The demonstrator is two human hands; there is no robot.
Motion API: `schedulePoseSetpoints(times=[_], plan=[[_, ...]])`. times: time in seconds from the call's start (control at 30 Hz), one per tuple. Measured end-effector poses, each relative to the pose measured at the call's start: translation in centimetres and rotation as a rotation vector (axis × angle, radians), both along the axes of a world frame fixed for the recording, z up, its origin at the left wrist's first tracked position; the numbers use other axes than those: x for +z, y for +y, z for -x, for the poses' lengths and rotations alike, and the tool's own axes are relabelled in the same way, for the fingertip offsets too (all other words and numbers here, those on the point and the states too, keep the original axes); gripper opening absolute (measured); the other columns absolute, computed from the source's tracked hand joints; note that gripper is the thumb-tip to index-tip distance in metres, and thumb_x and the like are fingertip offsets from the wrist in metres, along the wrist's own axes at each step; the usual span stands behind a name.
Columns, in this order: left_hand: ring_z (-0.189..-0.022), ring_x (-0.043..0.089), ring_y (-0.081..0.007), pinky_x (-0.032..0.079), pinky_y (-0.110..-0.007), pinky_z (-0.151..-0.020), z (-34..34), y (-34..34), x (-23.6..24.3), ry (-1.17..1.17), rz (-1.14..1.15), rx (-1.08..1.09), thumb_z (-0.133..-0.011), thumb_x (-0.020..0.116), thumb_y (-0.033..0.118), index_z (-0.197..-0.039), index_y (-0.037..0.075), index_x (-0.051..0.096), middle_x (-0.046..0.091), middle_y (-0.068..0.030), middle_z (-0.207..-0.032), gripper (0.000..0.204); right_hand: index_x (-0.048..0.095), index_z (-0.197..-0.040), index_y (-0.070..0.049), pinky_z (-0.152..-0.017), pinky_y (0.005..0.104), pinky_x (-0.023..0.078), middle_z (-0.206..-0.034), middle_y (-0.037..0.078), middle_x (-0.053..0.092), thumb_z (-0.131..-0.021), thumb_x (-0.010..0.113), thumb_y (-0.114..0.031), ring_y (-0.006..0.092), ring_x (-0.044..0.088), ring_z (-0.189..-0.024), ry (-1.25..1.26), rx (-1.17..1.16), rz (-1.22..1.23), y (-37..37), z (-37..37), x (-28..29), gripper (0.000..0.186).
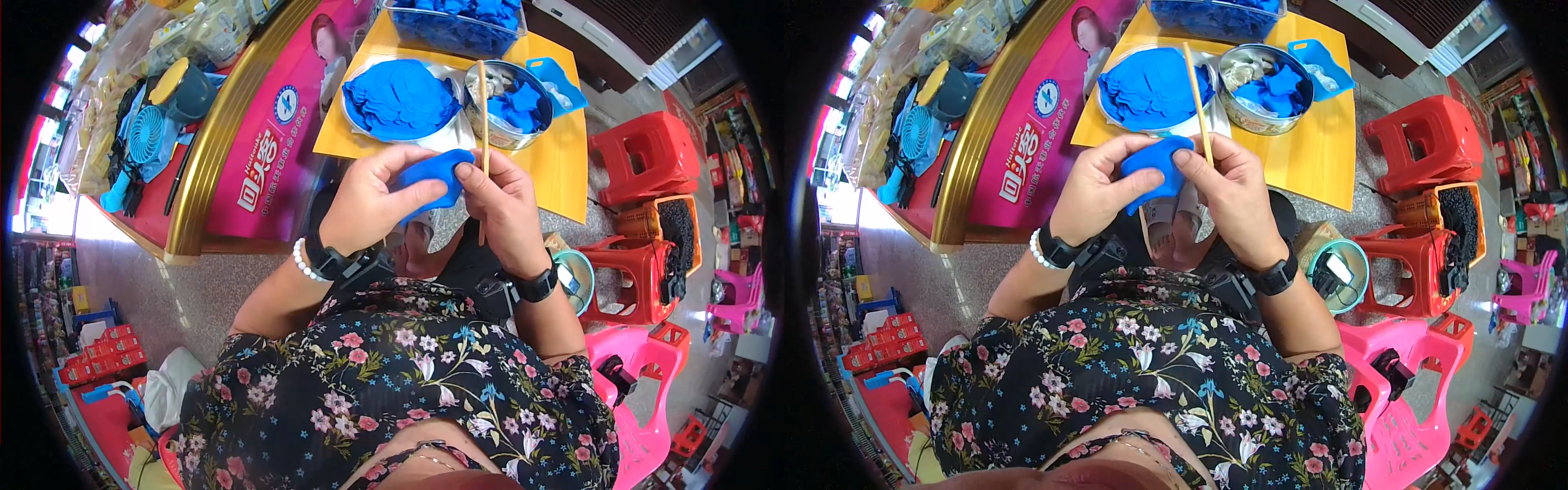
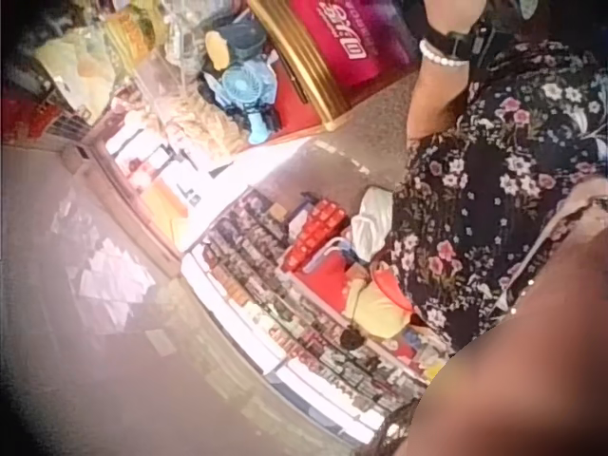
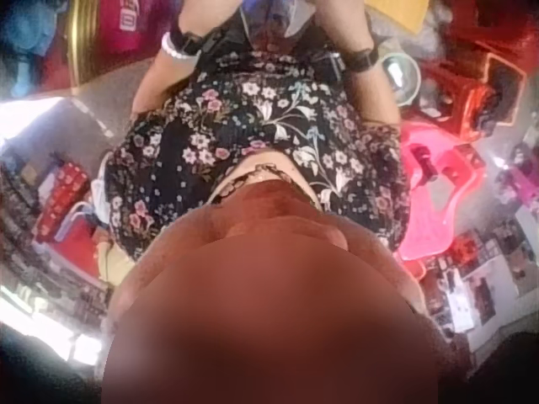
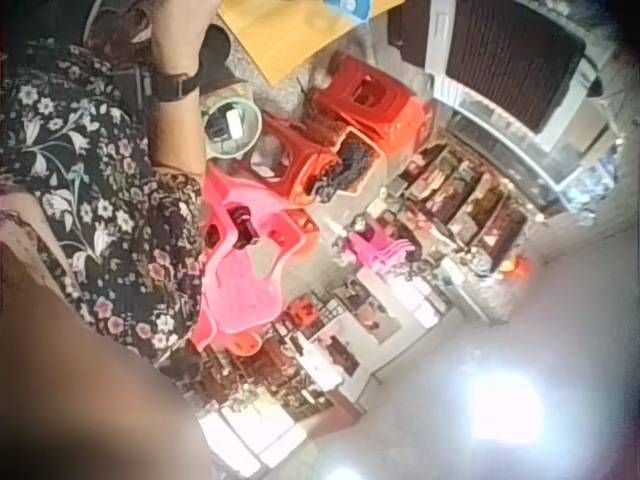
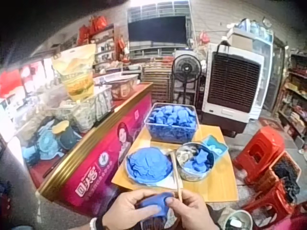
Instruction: Use a wooden stick to shape and fold pieces of blue fabric.
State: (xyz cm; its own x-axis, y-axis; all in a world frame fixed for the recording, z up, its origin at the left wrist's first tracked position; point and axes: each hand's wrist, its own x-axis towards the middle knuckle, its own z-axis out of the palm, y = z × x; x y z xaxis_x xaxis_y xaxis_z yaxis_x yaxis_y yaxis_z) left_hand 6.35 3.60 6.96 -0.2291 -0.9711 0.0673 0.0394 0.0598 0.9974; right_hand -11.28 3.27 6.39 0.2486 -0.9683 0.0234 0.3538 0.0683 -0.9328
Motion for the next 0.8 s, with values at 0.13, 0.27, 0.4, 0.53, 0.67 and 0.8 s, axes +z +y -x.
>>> schedulePoseSetpoints(times=[0.13, 0.27, 0.4, 0.53, 0.67, 0.8], plan=[[-0.068, 0.054, -0.0036, 0.044, -0.018, -0.062, -1.7, 0.1, -1.3, -0.023, -0.017, -0.028, -0.087, 0.064, 0.010, -0.099, -0.001, 0.061, 0.062, 0.0013, -0.078, 0.016, 0.056, -0.100, -0.007, -0.045, 0.0180, 0.023, -0.062, -0.008, 0.044, -0.089, 0.060, -0.014, 0.0010, 0.033, -0.049, -0.103, -0.046, -0.042, -0.6, 0.5, -1.1, 0.013], [-0.069, 0.058, -0.0064, 0.049, -0.020, -0.062, -2.5, -0.3, -1.6, 0.074, 0.011, 0.069, -0.086, 0.064, 0.007, -0.092, 0.002, 0.060, 0.063, -0.0024, -0.080, 0.009, 0.053, -0.101, -0.008, -0.045, 0.0185, 0.023, -0.062, -0.008, 0.042, -0.089, 0.060, -0.012, 0.0017, 0.032, -0.048, -0.218, -0.020, -0.085, -0.7, 0.8, -1.5, 0.015], [-0.073, 0.060, -0.0077, 0.053, -0.022, -0.065, -1.7, -0.2, -1.3, 0.257, -0.055, 0.137, -0.085, 0.064, 0.005, -0.094, 0.003, 0.059, 0.063, -0.0036, -0.084, 0.010, 0.054, -0.097, -0.009, -0.043, 0.0197, 0.021, -0.061, -0.008, 0.039, -0.090, 0.059, -0.014, 0.0017, 0.030, -0.047, -0.108, -0.066, -0.096, -0.6, 0.2, -1.0, 0.010], [-0.079, 0.061, -0.0074, 0.051, -0.021, -0.069, -2.0, -0.4, -1.7, 0.183, -0.025, 0.067, -0.081, 0.067, -0.001, -0.099, 0.003, 0.058, 0.063, -0.0039, -0.091, 0.020, 0.055, -0.092, -0.010, -0.042, 0.0201, 0.021, -0.060, -0.008, 0.038, -0.092, 0.056, -0.018, 0.0019, 0.028, -0.045, -0.099, -0.104, -0.083, -0.7, 0.5, -1.5, 0.008], [-0.092, 0.059, -0.0113, 0.050, -0.025, -0.080, -2.1, -0.6, -1.7, 0.269, 0.020, -0.040, -0.078, 0.065, -0.006, -0.119, 0.004, 0.051, 0.060, -0.0068, -0.104, 0.045, 0.055, -0.089, -0.010, -0.042, 0.0192, 0.020, -0.060, -0.009, 0.039, -0.094, 0.055, -0.020, 0.0010, 0.028, -0.045, -0.259, -0.112, -0.103, -1.1, 1.2, -1.8, 0.011], [-0.097, 0.058, -0.0155, 0.049, -0.028, -0.084, -1.1, 0.0, -0.9, 0.296, -0.064, -0.139, -0.077, 0.064, -0.009, -0.139, 0.009, 0.032, 0.055, -0.0090, -0.111, 0.072, 0.054, -0.088, -0.013, -0.042, 0.0193, 0.020, -0.061, -0.008, 0.038, -0.095, 0.052, -0.023, 0.0015, 0.025, -0.044, -0.237, -0.138, -0.127, -1.0, 1.0, -1.9, 0.012]])
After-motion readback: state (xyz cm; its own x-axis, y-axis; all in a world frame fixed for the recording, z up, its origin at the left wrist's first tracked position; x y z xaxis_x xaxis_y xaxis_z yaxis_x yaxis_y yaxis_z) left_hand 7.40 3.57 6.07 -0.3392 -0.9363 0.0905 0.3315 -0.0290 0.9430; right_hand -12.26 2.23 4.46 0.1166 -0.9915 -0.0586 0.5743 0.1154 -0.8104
